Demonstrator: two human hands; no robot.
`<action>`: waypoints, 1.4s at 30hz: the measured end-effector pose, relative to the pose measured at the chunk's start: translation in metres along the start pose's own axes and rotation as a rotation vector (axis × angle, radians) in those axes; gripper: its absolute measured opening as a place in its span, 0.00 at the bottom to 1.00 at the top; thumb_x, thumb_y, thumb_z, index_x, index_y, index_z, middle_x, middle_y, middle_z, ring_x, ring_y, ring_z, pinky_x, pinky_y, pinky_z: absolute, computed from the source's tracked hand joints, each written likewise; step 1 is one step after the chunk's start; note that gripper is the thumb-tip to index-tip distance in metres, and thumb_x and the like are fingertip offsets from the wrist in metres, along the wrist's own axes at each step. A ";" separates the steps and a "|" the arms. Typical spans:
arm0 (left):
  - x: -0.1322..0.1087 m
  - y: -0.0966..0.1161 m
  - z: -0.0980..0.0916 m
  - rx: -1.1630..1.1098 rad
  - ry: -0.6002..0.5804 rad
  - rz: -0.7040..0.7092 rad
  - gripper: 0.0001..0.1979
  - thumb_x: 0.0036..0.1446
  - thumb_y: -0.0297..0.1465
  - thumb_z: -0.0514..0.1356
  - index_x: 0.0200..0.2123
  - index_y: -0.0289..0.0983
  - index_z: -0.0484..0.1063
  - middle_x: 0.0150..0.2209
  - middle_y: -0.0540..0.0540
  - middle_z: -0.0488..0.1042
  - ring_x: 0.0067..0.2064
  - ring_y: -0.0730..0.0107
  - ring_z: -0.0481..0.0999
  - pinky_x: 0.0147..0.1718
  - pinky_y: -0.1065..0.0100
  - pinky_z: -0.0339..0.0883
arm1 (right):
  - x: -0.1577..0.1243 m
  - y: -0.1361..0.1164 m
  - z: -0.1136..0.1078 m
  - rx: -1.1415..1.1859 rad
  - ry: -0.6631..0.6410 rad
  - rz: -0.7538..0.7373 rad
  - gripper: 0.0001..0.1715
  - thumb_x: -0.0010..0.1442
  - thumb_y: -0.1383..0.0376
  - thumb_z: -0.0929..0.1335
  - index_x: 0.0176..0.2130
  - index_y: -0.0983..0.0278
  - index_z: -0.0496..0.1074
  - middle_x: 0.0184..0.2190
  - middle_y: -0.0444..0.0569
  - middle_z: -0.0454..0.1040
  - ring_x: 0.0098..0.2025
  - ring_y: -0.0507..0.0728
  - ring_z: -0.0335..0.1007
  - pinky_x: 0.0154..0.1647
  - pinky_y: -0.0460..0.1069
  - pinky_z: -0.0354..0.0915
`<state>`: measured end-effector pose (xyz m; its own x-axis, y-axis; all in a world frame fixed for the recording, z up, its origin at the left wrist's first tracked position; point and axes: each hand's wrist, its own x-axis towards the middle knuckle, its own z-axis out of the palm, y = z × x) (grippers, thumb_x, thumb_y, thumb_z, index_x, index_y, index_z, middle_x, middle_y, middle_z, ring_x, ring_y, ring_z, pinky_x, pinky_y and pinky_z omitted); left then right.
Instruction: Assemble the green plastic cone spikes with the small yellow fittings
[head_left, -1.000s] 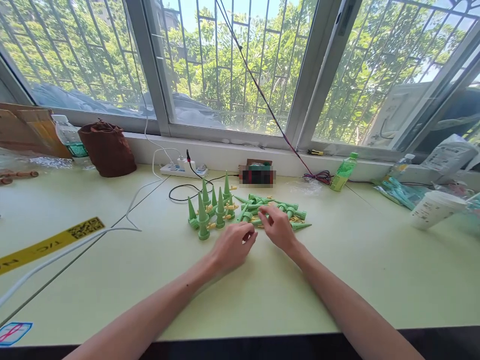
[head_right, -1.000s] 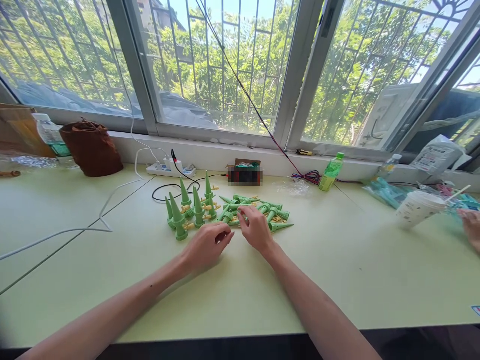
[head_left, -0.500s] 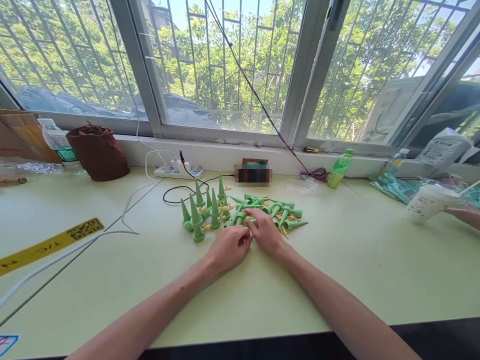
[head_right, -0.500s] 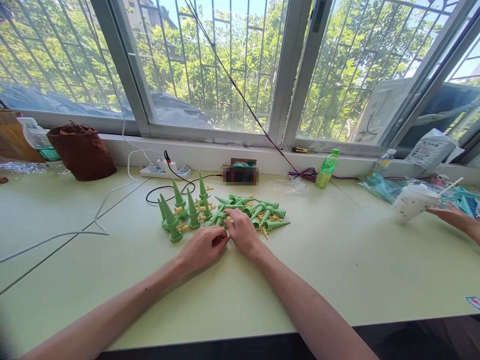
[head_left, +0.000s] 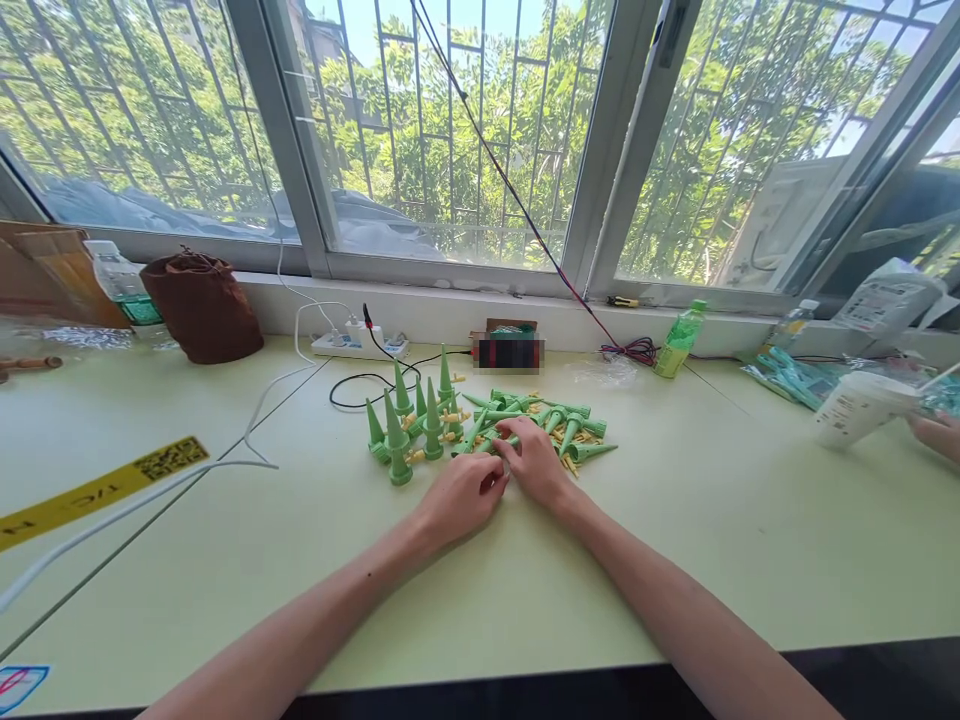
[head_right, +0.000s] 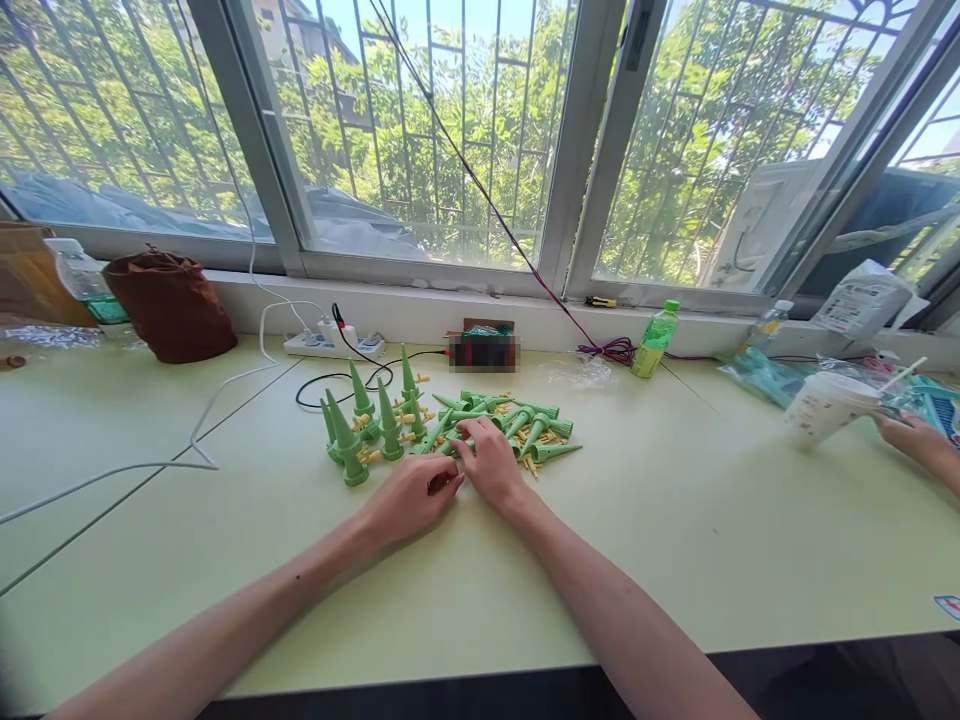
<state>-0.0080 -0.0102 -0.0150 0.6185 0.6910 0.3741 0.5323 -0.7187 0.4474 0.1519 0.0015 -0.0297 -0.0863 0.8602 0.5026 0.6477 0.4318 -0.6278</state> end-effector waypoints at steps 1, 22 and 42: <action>0.000 0.000 0.000 -0.003 0.000 -0.002 0.13 0.60 0.28 0.52 0.22 0.36 0.62 0.23 0.49 0.69 0.26 0.73 0.63 0.28 0.70 0.55 | 0.000 0.000 0.000 0.001 -0.001 -0.002 0.09 0.61 0.67 0.66 0.43 0.64 0.73 0.40 0.52 0.73 0.37 0.56 0.70 0.42 0.51 0.65; 0.002 -0.004 -0.010 0.010 0.265 -0.121 0.05 0.57 0.32 0.58 0.36 0.38 0.70 0.35 0.49 0.70 0.27 0.74 0.67 0.29 0.70 0.61 | 0.001 -0.003 -0.009 0.060 0.134 -0.012 0.10 0.64 0.67 0.60 0.39 0.64 0.71 0.35 0.52 0.74 0.38 0.58 0.69 0.40 0.50 0.64; 0.004 0.001 -0.012 -0.195 0.284 -0.032 0.09 0.62 0.34 0.56 0.41 0.39 0.75 0.34 0.49 0.71 0.23 0.79 0.60 0.26 0.72 0.59 | 0.001 0.001 -0.007 0.324 0.136 0.176 0.11 0.63 0.57 0.63 0.36 0.62 0.66 0.31 0.48 0.73 0.21 0.52 0.66 0.22 0.48 0.61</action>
<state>-0.0125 -0.0073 -0.0034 0.4032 0.7265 0.5564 0.4111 -0.6870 0.5992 0.1580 0.0005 -0.0256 0.1202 0.8942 0.4312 0.3690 0.3630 -0.8556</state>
